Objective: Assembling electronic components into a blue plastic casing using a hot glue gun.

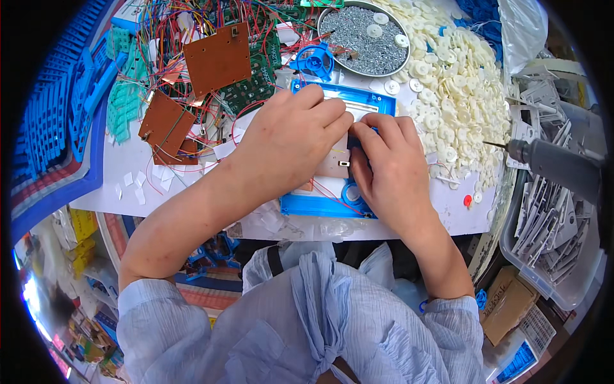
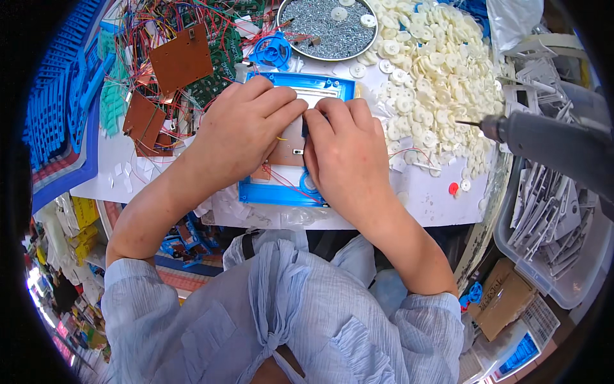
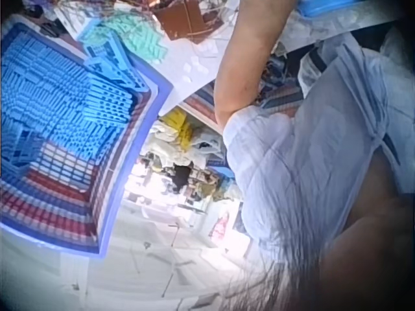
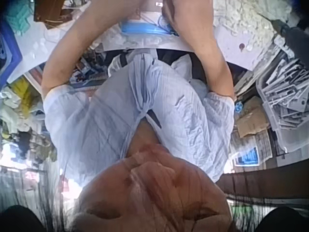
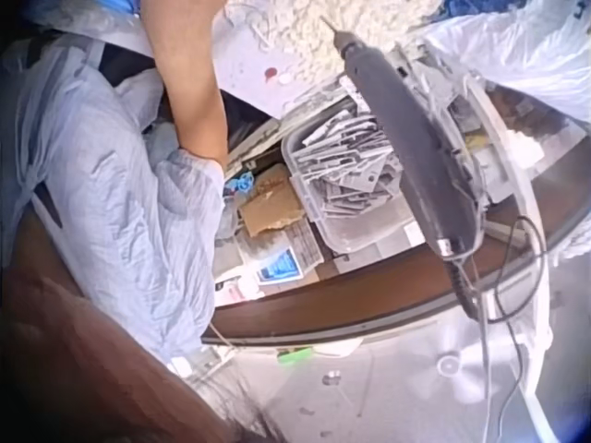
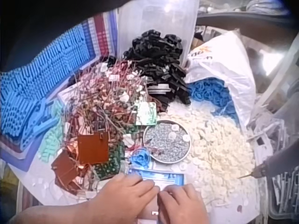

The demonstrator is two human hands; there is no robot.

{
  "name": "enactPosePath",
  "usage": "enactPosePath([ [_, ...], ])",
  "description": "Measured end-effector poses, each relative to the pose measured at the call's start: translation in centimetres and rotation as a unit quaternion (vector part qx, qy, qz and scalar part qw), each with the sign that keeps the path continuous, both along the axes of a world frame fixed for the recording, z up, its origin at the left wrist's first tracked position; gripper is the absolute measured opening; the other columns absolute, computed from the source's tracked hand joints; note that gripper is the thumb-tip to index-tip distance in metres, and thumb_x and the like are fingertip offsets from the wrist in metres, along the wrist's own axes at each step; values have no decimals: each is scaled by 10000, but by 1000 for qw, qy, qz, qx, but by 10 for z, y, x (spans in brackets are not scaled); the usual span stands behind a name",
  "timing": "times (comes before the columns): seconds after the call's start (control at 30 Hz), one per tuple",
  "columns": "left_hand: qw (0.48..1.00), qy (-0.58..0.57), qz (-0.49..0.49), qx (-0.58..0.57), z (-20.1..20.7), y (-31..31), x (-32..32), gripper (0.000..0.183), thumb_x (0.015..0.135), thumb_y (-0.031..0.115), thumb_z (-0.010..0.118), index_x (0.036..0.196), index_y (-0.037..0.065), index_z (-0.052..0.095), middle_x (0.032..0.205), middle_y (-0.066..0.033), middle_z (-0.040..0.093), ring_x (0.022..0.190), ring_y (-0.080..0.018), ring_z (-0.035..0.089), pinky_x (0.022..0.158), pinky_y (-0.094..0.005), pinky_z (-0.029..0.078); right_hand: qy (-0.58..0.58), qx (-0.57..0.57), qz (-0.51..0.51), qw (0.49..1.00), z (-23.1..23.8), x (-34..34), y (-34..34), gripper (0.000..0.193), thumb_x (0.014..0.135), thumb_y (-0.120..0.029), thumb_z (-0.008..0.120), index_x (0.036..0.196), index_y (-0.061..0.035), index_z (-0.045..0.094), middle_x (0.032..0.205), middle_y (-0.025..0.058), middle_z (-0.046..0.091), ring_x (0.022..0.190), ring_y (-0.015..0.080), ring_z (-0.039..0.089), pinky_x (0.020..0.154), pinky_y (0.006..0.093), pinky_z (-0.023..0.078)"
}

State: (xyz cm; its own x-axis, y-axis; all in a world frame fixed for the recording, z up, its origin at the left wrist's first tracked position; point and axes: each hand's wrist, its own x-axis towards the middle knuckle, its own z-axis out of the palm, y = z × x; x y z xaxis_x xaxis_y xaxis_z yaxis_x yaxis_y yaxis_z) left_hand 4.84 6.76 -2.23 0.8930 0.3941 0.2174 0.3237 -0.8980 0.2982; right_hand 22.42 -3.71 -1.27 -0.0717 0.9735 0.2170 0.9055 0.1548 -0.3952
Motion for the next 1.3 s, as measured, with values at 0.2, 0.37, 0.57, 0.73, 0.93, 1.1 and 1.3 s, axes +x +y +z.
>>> enactPosePath([
  [0.2,998,-48,18,-21,-5,1,2,383,790,89,662,1172,72,681,1102,-66,654,995,-277,608,835,-406,481,80,18,32,996,3,17,-7,283,799,-34,723,1081,-6,713,1091,120,667,1003,317,605,855,401,528],
  [0.37,994,-96,34,-26,-9,-4,2,363,798,75,663,1160,84,688,1076,-72,655,987,-284,610,830,-419,480,57,21,48,997,2,21,-11,329,772,19,728,1100,-4,721,1152,122,668,989,308,624,818,388,539],
  [0.57,998,-55,21,-26,-6,-2,4,383,787,77,675,1169,96,686,1078,-67,645,996,-282,606,829,-420,479,-73,-58,61,994,26,10,-6,354,738,-2,744,1092,-11,724,1176,110,659,979,288,631,787,366,553],
  [0.73,998,-26,37,-35,2,-6,5,393,792,77,673,1185,81,679,1106,-73,647,1002,-283,600,844,-421,471,-93,-85,84,988,33,12,-1,358,739,11,740,1095,-20,727,1164,104,660,981,288,644,775,364,558],
  [0.93,979,-105,65,-159,44,-16,-50,448,784,77,737,1227,47,675,1259,-141,652,1155,-360,601,1003,-458,464,129,50,26,990,17,34,-35,333,775,21,717,1105,-23,737,1108,133,672,983,286,645,795,350,536],
  [1.1,965,-155,151,-146,38,-11,-62,324,782,60,757,1101,44,707,1146,-127,679,1059,-352,627,928,-443,491,192,53,-70,977,19,41,-81,329,789,45,693,1106,-30,741,1058,135,696,886,291,657,755,365,537],
  [1.3,960,-198,165,-110,21,-37,-52,251,826,-10,663,1073,4,706,1107,-160,685,1063,-327,631,946,-403,463,130,45,-170,976,23,89,-148,284,819,0,719,1102,-12,733,1045,134,709,928,293,660,801,373,527],
])
